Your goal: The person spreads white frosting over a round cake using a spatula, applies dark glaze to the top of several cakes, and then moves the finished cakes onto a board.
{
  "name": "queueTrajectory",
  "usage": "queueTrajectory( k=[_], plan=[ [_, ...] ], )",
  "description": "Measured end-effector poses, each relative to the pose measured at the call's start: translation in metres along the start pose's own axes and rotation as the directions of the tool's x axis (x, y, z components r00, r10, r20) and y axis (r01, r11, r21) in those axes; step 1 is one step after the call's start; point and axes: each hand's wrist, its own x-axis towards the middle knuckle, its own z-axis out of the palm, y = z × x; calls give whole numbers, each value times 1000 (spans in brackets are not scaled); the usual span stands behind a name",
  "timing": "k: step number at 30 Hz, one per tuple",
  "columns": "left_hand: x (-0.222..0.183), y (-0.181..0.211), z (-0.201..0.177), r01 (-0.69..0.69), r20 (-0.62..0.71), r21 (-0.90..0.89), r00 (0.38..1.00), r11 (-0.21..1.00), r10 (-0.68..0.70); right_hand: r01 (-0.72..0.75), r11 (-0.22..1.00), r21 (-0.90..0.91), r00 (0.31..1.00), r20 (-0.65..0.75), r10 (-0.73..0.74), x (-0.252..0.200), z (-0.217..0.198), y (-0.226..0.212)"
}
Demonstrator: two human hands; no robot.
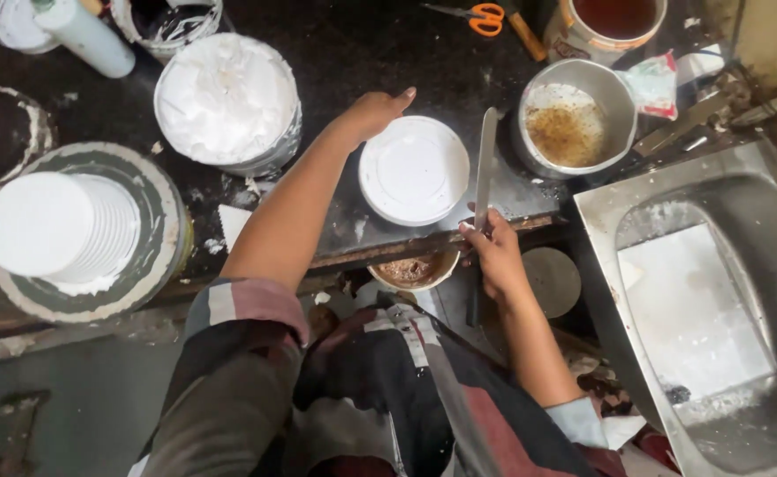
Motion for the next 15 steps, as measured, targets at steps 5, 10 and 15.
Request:
queueTrajectory(
  k=[5, 10, 15],
  plan=[
    [32, 10, 14, -42, 29, 136, 999, 990, 38, -74, 997, 32, 996, -38, 75, 4, -14, 2],
    [39, 45, 27, -95, 152, 301, 987, 949, 51, -97, 993, 74, 993, -54, 101, 7, -21, 16],
    [30, 76, 35, -177, 219, 458, 972, 871, 82, -142, 988, 53, 984, -98, 146, 6, -28, 20]
  ],
)
